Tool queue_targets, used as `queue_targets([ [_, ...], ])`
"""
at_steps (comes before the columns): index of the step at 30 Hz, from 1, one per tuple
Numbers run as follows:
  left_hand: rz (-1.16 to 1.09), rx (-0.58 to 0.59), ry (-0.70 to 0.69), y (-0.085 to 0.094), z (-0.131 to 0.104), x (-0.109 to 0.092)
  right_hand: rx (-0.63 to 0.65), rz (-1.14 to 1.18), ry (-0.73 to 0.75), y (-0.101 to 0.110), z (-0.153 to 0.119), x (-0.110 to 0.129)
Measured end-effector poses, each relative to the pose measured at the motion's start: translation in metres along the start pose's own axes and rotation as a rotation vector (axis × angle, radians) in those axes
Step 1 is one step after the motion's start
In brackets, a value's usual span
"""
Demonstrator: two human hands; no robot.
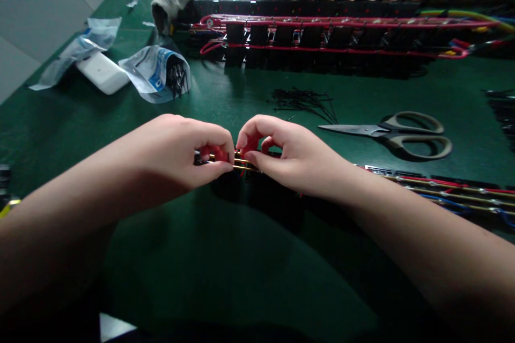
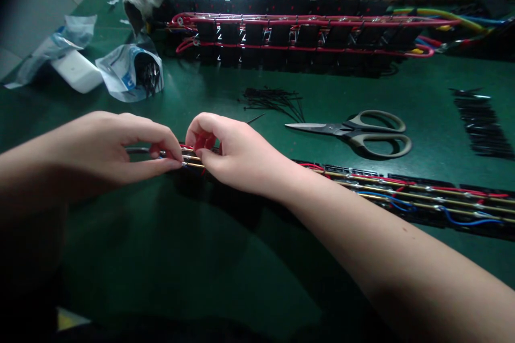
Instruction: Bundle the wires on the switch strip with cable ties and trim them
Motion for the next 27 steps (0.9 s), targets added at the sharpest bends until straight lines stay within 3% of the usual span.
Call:
queue_targets([
  [4, 0.141, -0.119, 0.022, 0.011, -0.008, -0.011, 0.029, -0.191, 0.081, -0.007, -0.001, 0.001],
  [9, 0.187, -0.106, -0.023, 0.009, -0.007, -0.018, 0.011, -0.265, 0.161, -0.011, -0.004, 0.005],
  [12, 0.187, -0.081, -0.033, 0.007, -0.006, -0.016, -0.049, -0.265, 0.134, -0.006, -0.004, 0.006],
  [18, 0.190, -0.026, -0.086, 0.002, -0.009, -0.015, -0.279, -0.009, -0.046, 0.014, -0.004, -0.004],
  [22, 0.209, -0.025, -0.121, -0.020, -0.018, -0.022, -0.350, 0.133, -0.107, 0.019, -0.008, -0.010],
  [23, 0.197, -0.062, -0.147, -0.026, -0.022, -0.025, -0.335, 0.131, -0.114, 0.018, -0.009, -0.010],
  [27, 0.210, -0.430, -0.221, -0.039, -0.046, -0.035, -0.214, 0.056, -0.120, 0.013, -0.010, -0.004],
])
Point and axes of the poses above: each hand's wrist, its own z-axis towards the middle knuckle, its own y-axis out of the back of the hand, x = y × z, the point moved 7 cm from there along z, towards the middle knuckle, and after that the axes turned 3 degrees about x, right-handed, at the moved point
